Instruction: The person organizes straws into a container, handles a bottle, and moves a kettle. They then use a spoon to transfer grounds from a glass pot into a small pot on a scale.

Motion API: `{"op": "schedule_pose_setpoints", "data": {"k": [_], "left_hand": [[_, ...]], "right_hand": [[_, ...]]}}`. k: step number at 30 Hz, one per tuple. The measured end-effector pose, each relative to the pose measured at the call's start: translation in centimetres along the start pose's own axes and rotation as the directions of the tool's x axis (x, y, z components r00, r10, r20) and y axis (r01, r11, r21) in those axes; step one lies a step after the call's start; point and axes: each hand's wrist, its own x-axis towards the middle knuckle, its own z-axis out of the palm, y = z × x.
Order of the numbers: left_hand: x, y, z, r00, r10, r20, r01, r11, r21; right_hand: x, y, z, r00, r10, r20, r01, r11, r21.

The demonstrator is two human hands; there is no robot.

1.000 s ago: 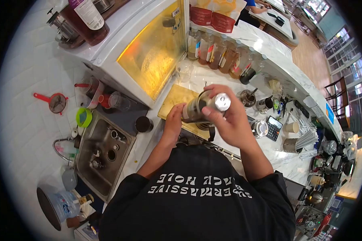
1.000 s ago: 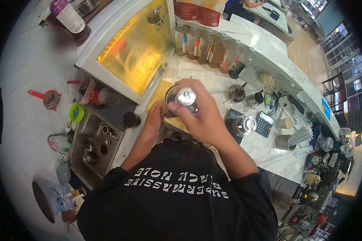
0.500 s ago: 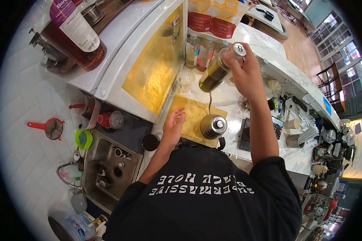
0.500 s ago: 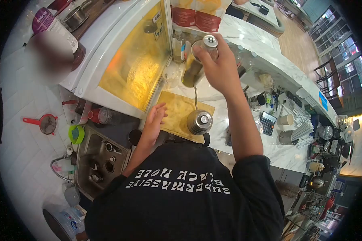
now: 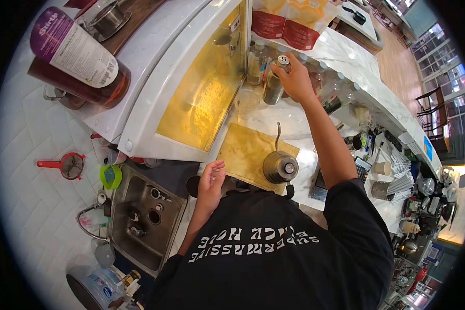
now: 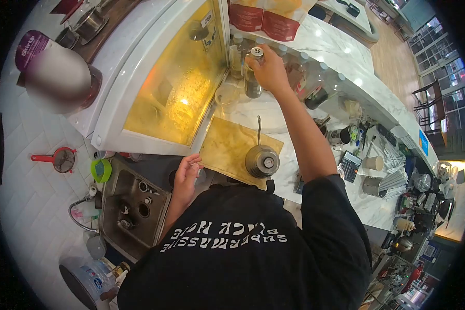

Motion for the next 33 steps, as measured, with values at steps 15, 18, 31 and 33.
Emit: {"op": "schedule_pose_setpoints", "data": {"k": [15, 18, 31, 33], "left_hand": [[-1.0, -1.2, 0.4, 0.998, 0.022, -0.055, -0.012, 0.985, 0.174], [-0.7, -1.3, 0.4, 0.998, 0.031, -0.053, -0.021, 0.985, 0.171], [-0.3, -1.0, 0.0, 0.999, 0.032, 0.019, -0.033, 0.995, 0.095], [-0.3, -0.7, 0.0, 0.999, 0.029, 0.028, -0.031, 0.995, 0.099]], "right_hand": [[2.4, 3.1, 4.3, 0.992, -0.003, 0.125, 0.001, 1.000, 0.019], [2.8, 3.6, 4.9, 0.993, -0.037, 0.115, 0.039, 0.999, -0.013], [3.9, 0.3, 4.2, 0.994, -0.032, 0.100, 0.050, 0.982, -0.184], [4.0, 0.1, 4.3, 0.994, 0.001, 0.114, 0.032, 0.959, -0.281]]}}
